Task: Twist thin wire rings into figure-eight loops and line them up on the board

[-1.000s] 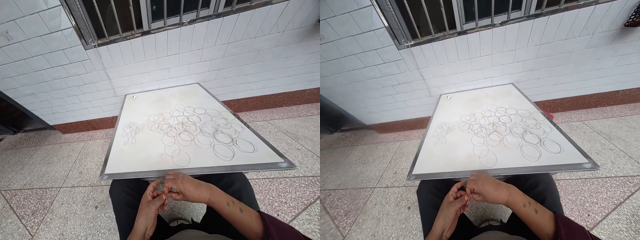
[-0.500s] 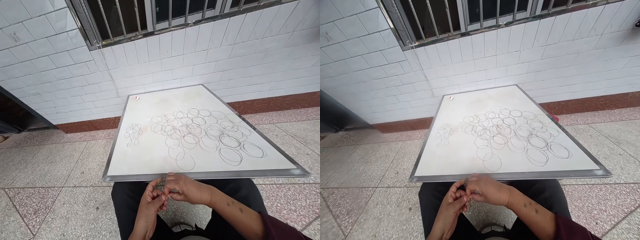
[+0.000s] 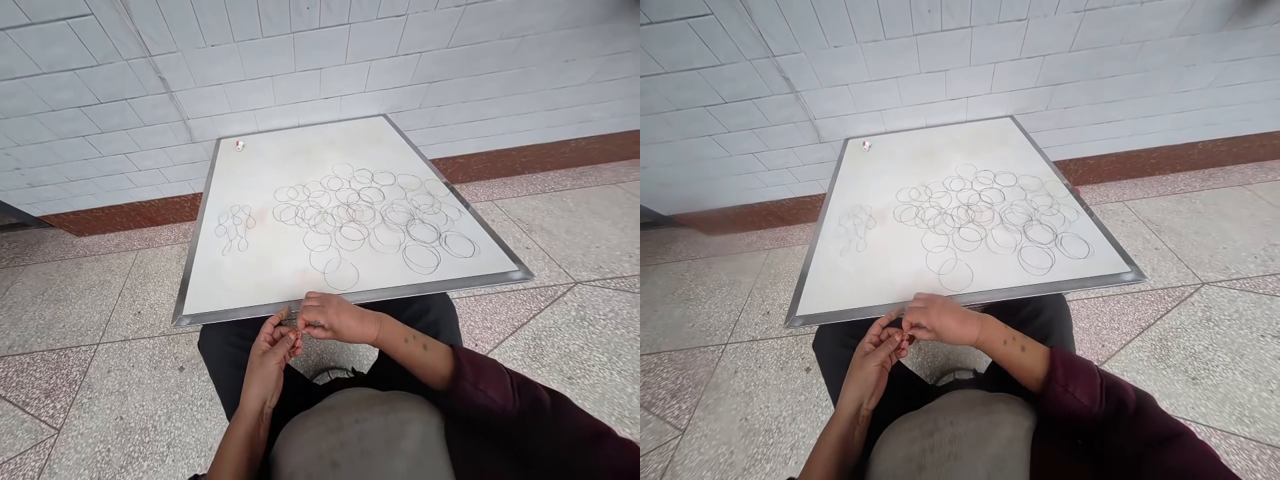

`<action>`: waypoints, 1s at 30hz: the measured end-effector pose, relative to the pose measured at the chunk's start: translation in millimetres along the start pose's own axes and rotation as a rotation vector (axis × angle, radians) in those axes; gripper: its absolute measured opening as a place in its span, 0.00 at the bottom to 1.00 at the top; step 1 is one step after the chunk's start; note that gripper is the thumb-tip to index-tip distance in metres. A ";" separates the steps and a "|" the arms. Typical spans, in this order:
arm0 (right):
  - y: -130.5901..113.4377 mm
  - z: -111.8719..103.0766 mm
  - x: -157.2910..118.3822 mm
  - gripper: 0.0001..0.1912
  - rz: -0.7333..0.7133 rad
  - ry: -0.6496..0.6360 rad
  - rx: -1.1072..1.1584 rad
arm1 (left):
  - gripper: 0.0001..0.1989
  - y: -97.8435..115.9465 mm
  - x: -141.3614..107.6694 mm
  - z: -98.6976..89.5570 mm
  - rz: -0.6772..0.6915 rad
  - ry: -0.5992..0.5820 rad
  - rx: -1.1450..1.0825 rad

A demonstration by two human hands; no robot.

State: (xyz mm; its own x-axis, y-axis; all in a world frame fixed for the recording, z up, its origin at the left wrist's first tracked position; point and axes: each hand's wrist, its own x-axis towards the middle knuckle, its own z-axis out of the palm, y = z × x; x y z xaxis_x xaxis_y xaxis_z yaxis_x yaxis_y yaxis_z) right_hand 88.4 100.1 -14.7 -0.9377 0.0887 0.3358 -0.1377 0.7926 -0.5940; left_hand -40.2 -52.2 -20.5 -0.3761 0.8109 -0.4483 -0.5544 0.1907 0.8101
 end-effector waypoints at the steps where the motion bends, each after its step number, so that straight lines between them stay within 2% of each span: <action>1: 0.3 0.2 0.1 0.07 -0.015 -0.002 -0.010 | 0.28 -0.4 0.0 0.2 0.002 0.000 -0.004; 7: 0.9 -0.6 1.2 0.09 -0.101 0.020 -0.056 | 0.27 1.0 -1.9 4.0 0.044 0.021 -0.011; 12: -4.8 -2.4 -0.2 0.10 -0.161 -0.018 -0.114 | 0.28 2.3 -0.8 4.3 0.022 0.019 -0.004; 16: -5.0 0.9 0.1 0.11 -0.156 -0.020 -0.181 | 0.26 1.3 1.1 3.4 0.023 0.047 -0.008; 23: 4.2 2.3 1.0 0.05 -0.012 0.056 0.022 | 0.31 7.2 -2.4 4.5 0.067 0.016 0.054; 30: 0.8 -2.9 0.0 0.07 -0.054 0.047 -0.007 | 0.32 7.7 -8.7 6.6 0.037 0.041 -0.033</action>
State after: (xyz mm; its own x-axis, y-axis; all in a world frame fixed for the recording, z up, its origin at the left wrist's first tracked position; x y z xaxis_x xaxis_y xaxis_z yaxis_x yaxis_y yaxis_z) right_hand 89.2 102.5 -13.0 -0.9130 0.0741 0.4012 -0.1850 0.8013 -0.5689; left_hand -36.3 -54.1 -7.9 -0.4267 0.7935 -0.4339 -0.5635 0.1420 0.8138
